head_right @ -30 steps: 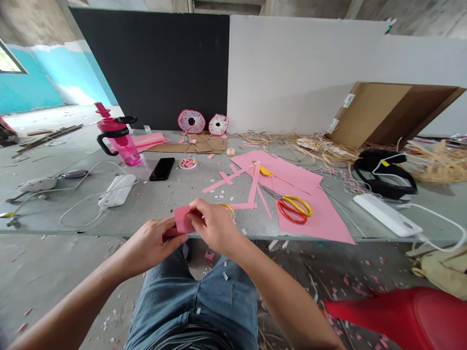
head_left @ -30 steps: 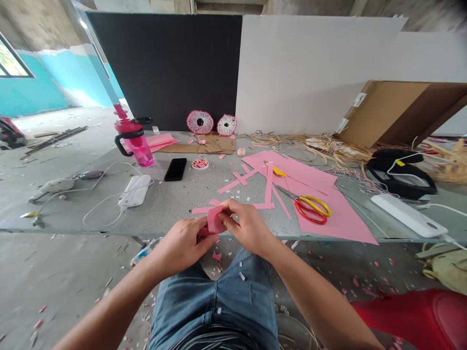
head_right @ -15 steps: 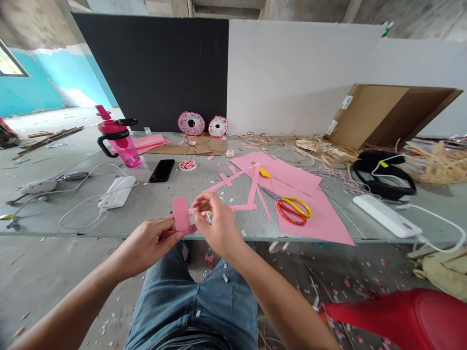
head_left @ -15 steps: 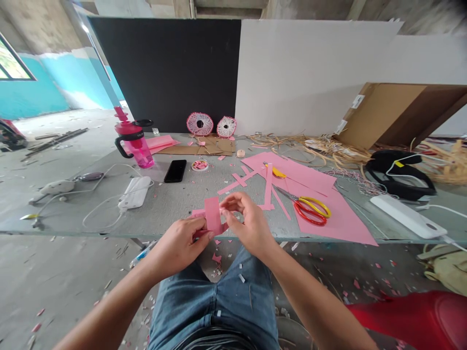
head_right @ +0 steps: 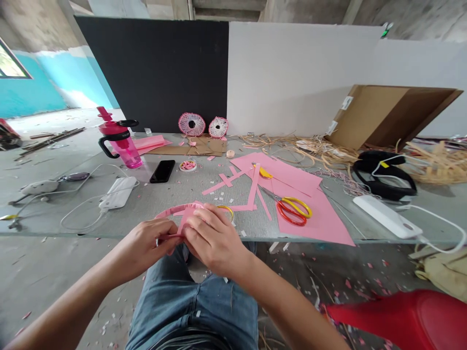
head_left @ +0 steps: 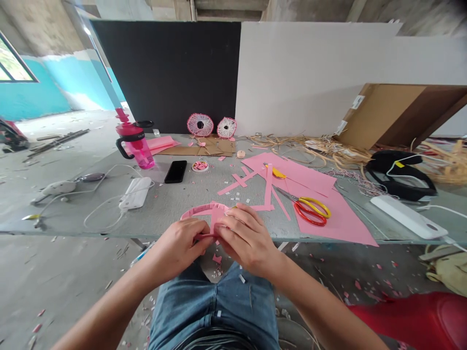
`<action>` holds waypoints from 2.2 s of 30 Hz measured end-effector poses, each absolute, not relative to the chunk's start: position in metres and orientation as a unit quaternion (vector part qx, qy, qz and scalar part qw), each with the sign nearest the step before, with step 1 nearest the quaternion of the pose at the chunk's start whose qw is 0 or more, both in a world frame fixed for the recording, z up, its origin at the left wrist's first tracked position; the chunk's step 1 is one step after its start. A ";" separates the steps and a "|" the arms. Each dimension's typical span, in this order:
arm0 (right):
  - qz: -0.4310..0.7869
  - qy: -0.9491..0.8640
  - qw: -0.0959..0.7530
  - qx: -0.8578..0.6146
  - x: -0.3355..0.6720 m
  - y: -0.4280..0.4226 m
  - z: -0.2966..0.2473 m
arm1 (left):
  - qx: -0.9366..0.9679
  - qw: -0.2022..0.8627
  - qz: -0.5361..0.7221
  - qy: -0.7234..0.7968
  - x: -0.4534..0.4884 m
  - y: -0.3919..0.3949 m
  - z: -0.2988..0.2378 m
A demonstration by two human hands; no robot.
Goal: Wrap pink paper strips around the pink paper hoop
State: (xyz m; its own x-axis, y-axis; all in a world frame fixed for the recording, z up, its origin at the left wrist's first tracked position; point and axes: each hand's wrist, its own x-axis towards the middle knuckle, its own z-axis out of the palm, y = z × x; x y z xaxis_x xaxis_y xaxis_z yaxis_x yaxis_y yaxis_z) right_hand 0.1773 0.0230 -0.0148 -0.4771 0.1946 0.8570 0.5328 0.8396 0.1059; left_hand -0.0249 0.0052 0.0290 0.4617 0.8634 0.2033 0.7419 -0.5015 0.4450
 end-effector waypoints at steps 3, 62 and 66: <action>-0.139 -0.857 0.444 -0.221 0.178 0.024 -0.011 | 0.848 0.119 0.214 0.470 -0.026 0.004 0.026; 0.165 -0.839 0.459 -0.241 0.182 0.038 -0.006 | 0.874 0.127 0.134 0.450 -0.021 0.008 0.027; 0.208 -0.831 0.445 -0.259 0.180 0.042 -0.009 | 0.865 0.104 0.144 0.470 -0.019 0.008 0.022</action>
